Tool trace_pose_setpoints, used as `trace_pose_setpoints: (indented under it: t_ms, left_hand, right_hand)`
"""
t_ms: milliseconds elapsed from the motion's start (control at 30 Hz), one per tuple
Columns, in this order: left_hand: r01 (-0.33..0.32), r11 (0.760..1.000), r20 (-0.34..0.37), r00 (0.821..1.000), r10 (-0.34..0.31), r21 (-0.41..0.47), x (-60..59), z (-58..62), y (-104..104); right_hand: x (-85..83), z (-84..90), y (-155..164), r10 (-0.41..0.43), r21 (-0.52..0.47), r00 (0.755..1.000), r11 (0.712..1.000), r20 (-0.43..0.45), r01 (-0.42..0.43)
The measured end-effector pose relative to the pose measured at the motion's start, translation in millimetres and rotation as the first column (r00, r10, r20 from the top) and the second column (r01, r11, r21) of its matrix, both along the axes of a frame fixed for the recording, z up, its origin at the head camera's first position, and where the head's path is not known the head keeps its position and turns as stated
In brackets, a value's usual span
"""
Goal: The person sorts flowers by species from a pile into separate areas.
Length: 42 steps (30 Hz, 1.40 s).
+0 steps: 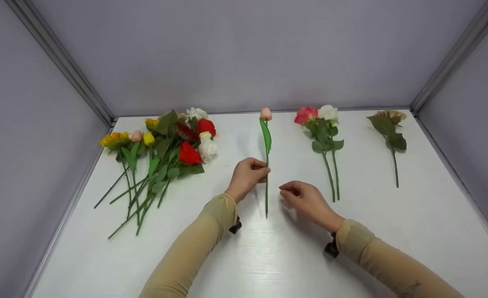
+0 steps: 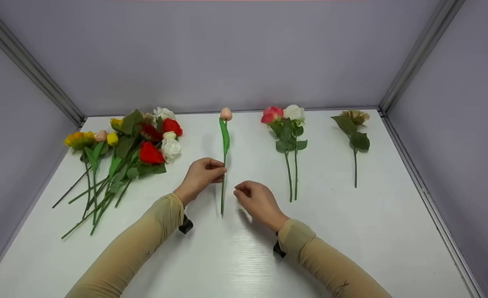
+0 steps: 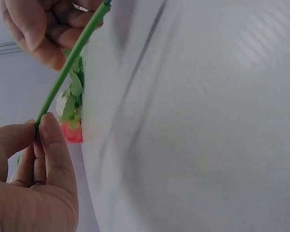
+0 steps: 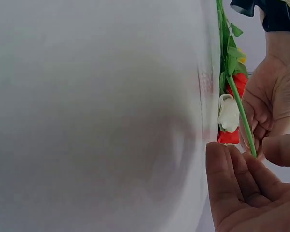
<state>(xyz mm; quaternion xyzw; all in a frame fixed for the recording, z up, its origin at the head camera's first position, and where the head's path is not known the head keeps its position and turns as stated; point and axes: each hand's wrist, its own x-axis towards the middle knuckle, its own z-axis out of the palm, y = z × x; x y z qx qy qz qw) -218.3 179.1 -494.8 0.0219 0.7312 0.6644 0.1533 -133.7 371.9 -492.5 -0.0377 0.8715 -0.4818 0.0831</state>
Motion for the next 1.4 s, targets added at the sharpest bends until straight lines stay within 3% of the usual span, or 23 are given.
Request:
trace_pose_setpoints:
  t_ms: [133, 300, 533, 700, 1033, 1100, 1300, 1400]
  left_hand:
    - [-0.045, 0.996, 0.002, 0.999, 0.046, -0.080, -13.2, -6.2, -6]
    - [-0.063, 0.982, -0.006, 0.998, 0.063, -0.179, -23.2, -13.9, -8]
    - [-0.056, 0.945, -0.025, 0.998, 0.050, -0.323, -26.9, -18.3, -5]
    - [-0.057, 0.905, -0.086, 0.996, 0.023, -0.421, -32.3, -17.9, 0]
    - [-0.131, 0.841, -0.204, 0.979, 0.025, -0.526, -47.2, -25.0, 3]
    - [-0.134, 0.843, -0.213, 0.977, 0.023, -0.522, -48.1, -26.3, 3]
    - [-0.105, 0.880, -0.207, 0.978, 0.007, -0.462, -44.6, -25.9, 3]
    - [-0.083, 0.884, -0.223, 0.974, -0.025, -0.459, -41.0, -23.4, 2]
  right_hand:
    - [-7.8, 4.0, 5, 0.078, 0.237, 0.987, 0.971, -0.141, -0.042]
    - [-14.0, 7.4, 6, 0.157, 0.394, 0.969, 0.916, -0.192, -0.070]
    - [-15.4, 10.4, 3, 0.189, 0.446, 0.962, 0.891, -0.195, -0.085]
    - [-15.6, 9.7, 4, 0.193, 0.449, 0.961, 0.890, -0.200, -0.085]
    - [-16.8, 9.2, 4, 0.237, 0.472, 0.946, 0.875, -0.221, -0.109]
    - [-16.7, 8.5, 5, 0.242, 0.471, 0.943, 0.875, -0.228, -0.110]
    - [-16.0, 7.6, 10, 0.237, 0.482, 0.944, 0.870, -0.228, -0.103]
    - [-15.9, 7.5, 10, 0.232, 0.493, 0.949, 0.864, -0.214, -0.100]
